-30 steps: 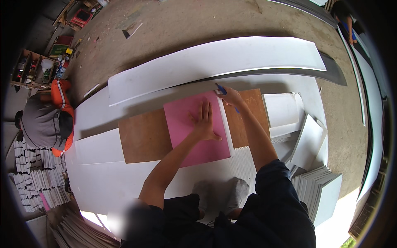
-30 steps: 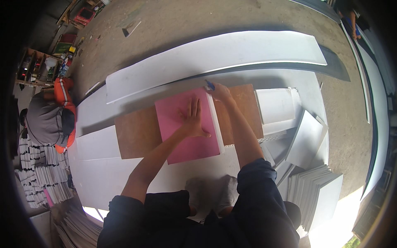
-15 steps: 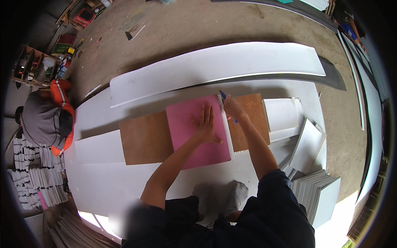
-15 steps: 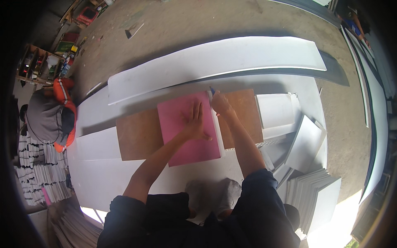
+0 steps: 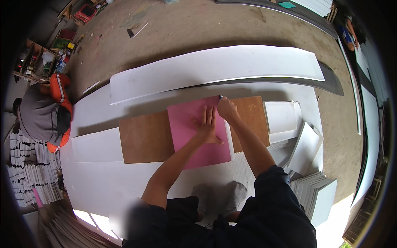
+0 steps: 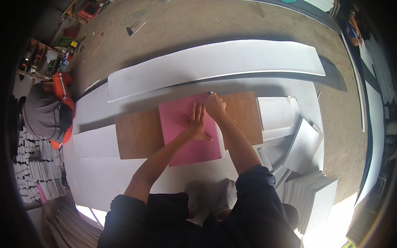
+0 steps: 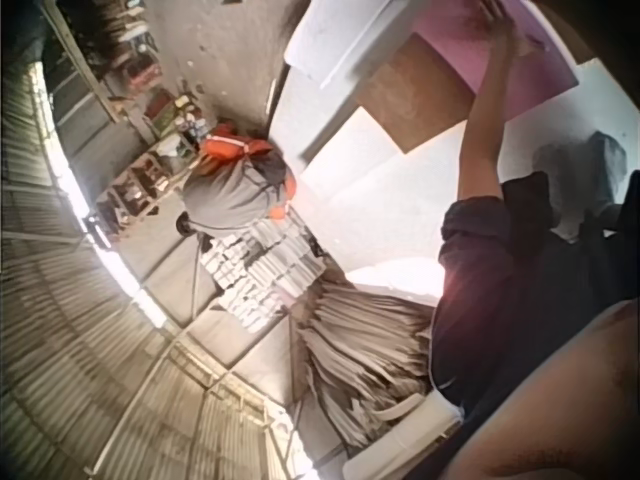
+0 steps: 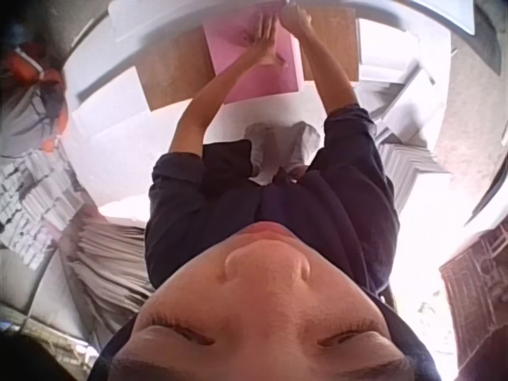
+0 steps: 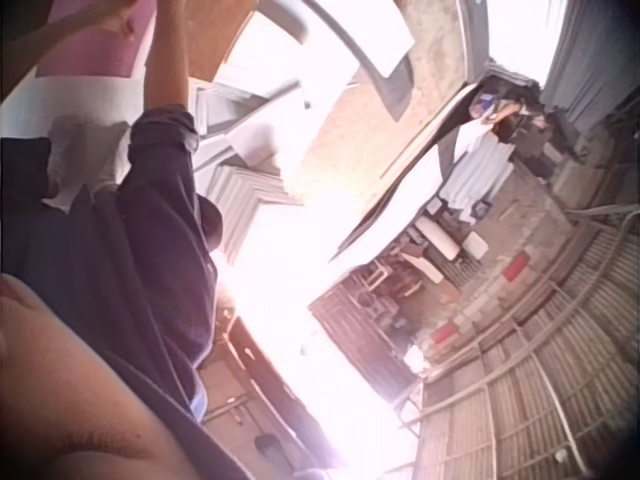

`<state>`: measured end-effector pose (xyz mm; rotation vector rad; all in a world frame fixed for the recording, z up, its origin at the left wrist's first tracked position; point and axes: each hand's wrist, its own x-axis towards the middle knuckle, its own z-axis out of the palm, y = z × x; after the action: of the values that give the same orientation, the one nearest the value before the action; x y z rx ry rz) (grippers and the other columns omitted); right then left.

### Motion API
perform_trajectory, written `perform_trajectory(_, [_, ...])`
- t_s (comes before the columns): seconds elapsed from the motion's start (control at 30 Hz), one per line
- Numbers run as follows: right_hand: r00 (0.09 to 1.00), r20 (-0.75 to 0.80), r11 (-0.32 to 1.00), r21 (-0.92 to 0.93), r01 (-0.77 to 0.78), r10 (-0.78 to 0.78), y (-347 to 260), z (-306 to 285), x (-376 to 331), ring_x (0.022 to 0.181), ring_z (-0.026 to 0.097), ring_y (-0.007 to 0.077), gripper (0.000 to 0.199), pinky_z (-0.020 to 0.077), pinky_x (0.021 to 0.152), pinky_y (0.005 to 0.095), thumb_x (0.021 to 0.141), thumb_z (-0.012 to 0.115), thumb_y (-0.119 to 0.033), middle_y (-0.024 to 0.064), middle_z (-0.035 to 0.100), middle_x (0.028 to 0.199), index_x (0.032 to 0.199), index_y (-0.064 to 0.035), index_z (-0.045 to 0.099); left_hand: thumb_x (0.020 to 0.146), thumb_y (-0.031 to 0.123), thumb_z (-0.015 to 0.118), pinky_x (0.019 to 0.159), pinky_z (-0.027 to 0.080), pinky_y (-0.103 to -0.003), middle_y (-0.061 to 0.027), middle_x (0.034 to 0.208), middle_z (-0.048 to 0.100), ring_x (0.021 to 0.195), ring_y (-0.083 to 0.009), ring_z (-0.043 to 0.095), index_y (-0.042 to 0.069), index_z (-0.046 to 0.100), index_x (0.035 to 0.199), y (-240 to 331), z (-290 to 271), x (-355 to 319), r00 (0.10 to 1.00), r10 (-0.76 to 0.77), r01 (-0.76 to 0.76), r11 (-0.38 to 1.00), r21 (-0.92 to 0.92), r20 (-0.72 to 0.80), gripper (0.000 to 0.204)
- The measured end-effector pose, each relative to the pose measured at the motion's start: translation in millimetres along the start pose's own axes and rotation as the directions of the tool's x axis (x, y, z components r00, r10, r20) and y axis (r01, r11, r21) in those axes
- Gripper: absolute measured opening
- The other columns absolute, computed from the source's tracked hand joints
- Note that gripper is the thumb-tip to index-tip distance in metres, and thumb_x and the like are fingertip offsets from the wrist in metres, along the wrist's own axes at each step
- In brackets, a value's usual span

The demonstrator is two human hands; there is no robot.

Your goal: The person sits on the floor and uses a blue utility knife to cut a pink sheet of paper placed on a brown board. They repeatedly align the paper, cut along the edges, and stack the cut pieces.

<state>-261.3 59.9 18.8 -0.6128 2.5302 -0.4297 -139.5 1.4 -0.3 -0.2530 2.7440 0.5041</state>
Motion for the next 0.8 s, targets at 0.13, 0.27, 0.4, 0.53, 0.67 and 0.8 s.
perform_trajectory(0.13, [0.975, 0.209, 0.992, -0.111, -0.058, 0.080, -2, -6, 36, 0.096, 0.058, 0.0295, 0.035, 0.0500, 0.073, 0.0372, 0.080, 0.052, -0.017, 0.0125, 0.059, 0.104, 0.106, 0.0053, 0.051, 0.038, 0.050, 0.077, 0.083, 0.005, -0.076, -0.0150, 0.142, -0.010, 0.130, -0.0344, -0.013, -0.002, -0.005, 0.134, 7, -7, 0, 1.000, 0.004, -0.004, 1.000, 0.030, 0.003, 0.137])
perform_trajectory(0.27, [0.896, 0.419, 0.986, -0.140, -0.093, 0.144, -8, -7, 49, 0.098, 0.057, 0.0289, 0.037, 0.0496, 0.074, 0.0367, 0.080, 0.053, -0.017, 0.0125, 0.058, 0.107, 0.108, 0.0057, 0.050, 0.039, 0.052, 0.076, 0.083, 0.003, -0.076, -0.0148, 0.142, -0.012, 0.130, -0.0342, -0.014, -0.001, -0.006, 0.134, 6, -10, 0, 1.000, -0.003, 0.003, 0.999, 0.039, 0.004, 0.136])
perform_trajectory(0.4, [0.891, 0.436, 0.980, -0.193, -0.047, 0.129, -10, -9, 33, 0.099, 0.056, 0.0291, 0.039, 0.0495, 0.074, 0.0369, 0.080, 0.053, -0.017, 0.0136, 0.057, 0.109, 0.110, 0.0061, 0.049, 0.040, 0.053, 0.075, 0.084, 0.001, -0.076, -0.0144, 0.142, -0.012, 0.130, -0.0340, -0.015, -0.001, -0.007, 0.135, 5, -8, -1, 0.999, -0.045, 0.044, 0.996, 0.071, 0.012, 0.136])
perform_trajectory(0.53, [0.836, 0.524, 0.968, -0.248, -0.036, 0.165, -4, -16, 13, 0.100, 0.056, 0.0293, 0.040, 0.0493, 0.074, 0.0371, 0.079, 0.054, -0.017, 0.0147, 0.056, 0.110, 0.111, 0.0064, 0.047, 0.041, 0.054, 0.075, 0.084, 0.000, -0.076, -0.0132, 0.142, -0.013, 0.130, -0.0335, -0.015, 0.001, -0.010, 0.134, 7, -6, -3, 0.997, -0.060, 0.055, 0.994, 0.092, 0.056, 0.137])
perform_trajectory(0.67, [0.842, 0.513, 0.977, -0.203, -0.067, 0.165, 0, -14, -13, 0.101, 0.055, 0.0296, 0.042, 0.0491, 0.075, 0.0372, 0.079, 0.054, -0.017, 0.0158, 0.055, 0.111, 0.113, 0.0068, 0.046, 0.040, 0.055, 0.075, 0.085, 0.001, -0.076, -0.0133, 0.142, -0.014, 0.130, -0.0339, -0.015, 0.001, -0.011, 0.134, 5, -1, 5, 0.994, -0.071, 0.063, 0.992, 0.107, 0.081, 0.139])
perform_trajectory(0.8, [0.964, 0.224, 0.986, -0.113, -0.119, 0.142, 30, 28, -42, 0.084, 0.061, 0.0327, 0.033, 0.0499, 0.069, 0.0415, 0.079, 0.047, -0.008, 0.0221, 0.059, 0.095, 0.108, 0.0066, 0.044, 0.039, 0.056, 0.075, 0.085, 0.002, -0.075, -0.0133, 0.142, -0.014, 0.130, -0.0341, -0.015, 0.001, -0.011, 0.134, 5, 4, 8, 0.996, -0.046, 0.044, 0.998, 0.034, 0.073, 0.140])
